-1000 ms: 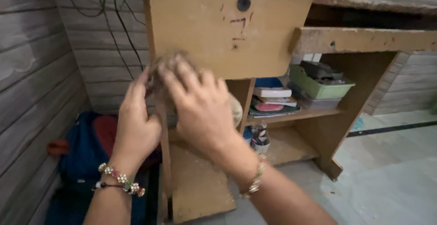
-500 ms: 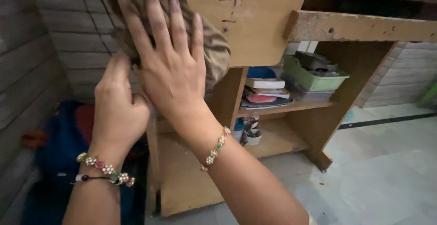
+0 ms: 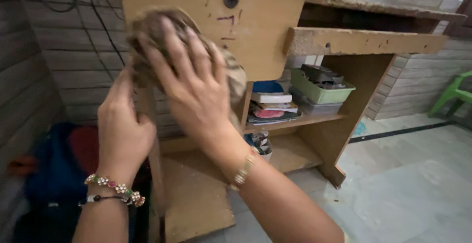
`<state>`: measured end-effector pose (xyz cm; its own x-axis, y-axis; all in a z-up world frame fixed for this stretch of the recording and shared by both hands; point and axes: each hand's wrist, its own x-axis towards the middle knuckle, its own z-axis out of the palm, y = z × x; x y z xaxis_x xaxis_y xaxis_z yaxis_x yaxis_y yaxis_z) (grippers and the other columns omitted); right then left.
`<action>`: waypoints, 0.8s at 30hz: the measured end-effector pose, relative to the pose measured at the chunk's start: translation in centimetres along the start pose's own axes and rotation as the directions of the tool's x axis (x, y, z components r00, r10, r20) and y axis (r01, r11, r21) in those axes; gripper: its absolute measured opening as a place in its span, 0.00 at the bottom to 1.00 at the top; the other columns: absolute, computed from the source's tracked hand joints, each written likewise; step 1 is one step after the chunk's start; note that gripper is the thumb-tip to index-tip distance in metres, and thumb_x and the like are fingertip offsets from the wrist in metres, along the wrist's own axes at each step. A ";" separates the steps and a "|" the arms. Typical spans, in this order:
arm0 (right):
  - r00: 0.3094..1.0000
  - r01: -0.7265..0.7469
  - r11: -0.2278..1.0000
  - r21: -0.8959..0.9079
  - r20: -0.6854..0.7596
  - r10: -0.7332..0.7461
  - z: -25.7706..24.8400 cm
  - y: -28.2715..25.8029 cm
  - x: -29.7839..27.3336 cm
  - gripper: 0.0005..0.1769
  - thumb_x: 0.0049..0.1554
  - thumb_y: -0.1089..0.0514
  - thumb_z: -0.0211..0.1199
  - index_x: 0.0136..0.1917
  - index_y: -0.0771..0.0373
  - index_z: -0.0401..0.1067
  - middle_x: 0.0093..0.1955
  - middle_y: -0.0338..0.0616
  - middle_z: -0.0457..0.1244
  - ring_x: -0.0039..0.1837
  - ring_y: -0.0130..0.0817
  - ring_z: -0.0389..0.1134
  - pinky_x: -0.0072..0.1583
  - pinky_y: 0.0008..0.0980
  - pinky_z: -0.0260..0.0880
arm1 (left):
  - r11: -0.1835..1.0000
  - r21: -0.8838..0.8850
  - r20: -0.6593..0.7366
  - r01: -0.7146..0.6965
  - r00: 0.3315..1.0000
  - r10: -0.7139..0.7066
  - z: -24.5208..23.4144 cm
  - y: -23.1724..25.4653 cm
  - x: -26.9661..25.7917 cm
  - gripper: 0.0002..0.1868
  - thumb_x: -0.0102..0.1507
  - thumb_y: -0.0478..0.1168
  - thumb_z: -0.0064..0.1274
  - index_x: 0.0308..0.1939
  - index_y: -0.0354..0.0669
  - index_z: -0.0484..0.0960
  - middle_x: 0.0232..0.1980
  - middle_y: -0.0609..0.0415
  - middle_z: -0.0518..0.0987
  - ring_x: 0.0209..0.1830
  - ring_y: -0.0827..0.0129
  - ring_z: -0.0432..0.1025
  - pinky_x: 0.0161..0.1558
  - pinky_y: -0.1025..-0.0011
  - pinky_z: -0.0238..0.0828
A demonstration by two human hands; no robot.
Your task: The person wipes the edges and sides of a wooden table using a cloth. They then open a drawer and wipe its interior and exterior surfaces. The person continues wiping the table's legs and lower frame.
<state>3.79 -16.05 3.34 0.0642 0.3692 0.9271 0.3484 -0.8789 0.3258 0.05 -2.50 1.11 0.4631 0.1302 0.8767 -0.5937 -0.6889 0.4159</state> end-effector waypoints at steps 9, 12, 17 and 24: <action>0.987 0.135 0.986 -0.097 0.096 -0.125 0.0 5.6 -3.3 0.28 0.61 0.58 0.59 0.75 0.48 0.67 0.84 0.39 0.49 0.81 0.41 0.54 0.79 0.61 0.47 | 0.951 0.280 0.071 -0.133 0.990 0.118 1.3 -0.3 -1.1 0.42 0.55 0.22 0.43 0.77 0.28 0.59 0.79 0.31 0.57 0.77 0.41 0.55 0.74 0.52 0.54; 0.981 0.135 0.983 -0.127 0.154 -0.115 -1.0 8.8 -5.5 0.30 0.56 0.62 0.61 0.72 0.49 0.70 0.82 0.42 0.52 0.79 0.43 0.57 0.75 0.56 0.53 | 0.907 0.398 0.110 -0.140 0.988 0.104 1.7 0.7 -1.7 0.42 0.54 0.26 0.45 0.76 0.30 0.59 0.80 0.31 0.52 0.80 0.41 0.47 0.76 0.49 0.46; 0.992 -0.090 0.995 -0.049 0.083 0.094 -3.9 13.3 -5.0 0.30 0.60 0.68 0.63 0.75 0.56 0.69 0.80 0.47 0.58 0.73 0.49 0.61 0.64 0.45 0.66 | 0.755 0.614 0.168 -0.230 0.973 0.160 2.5 1.7 -0.3 0.42 0.56 0.30 0.47 0.76 0.29 0.58 0.82 0.36 0.50 0.82 0.47 0.43 0.78 0.49 0.42; 0.989 -0.136 0.969 -0.207 -0.089 0.120 -0.5 13.9 1.3 0.47 0.57 0.64 0.58 0.85 0.62 0.44 0.84 0.60 0.46 0.81 0.57 0.53 0.79 0.53 0.55 | 0.704 0.640 0.121 -0.309 0.945 0.305 5.4 3.4 4.7 0.39 0.62 0.33 0.46 0.80 0.30 0.59 0.84 0.39 0.50 0.84 0.50 0.44 0.79 0.49 0.40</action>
<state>8.26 -27.88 9.19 0.0216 0.2328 0.9723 0.1355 -0.9642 0.2279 3.74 -8.08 5.35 0.3363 -0.1738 0.9256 -0.1402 -0.9811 -0.1333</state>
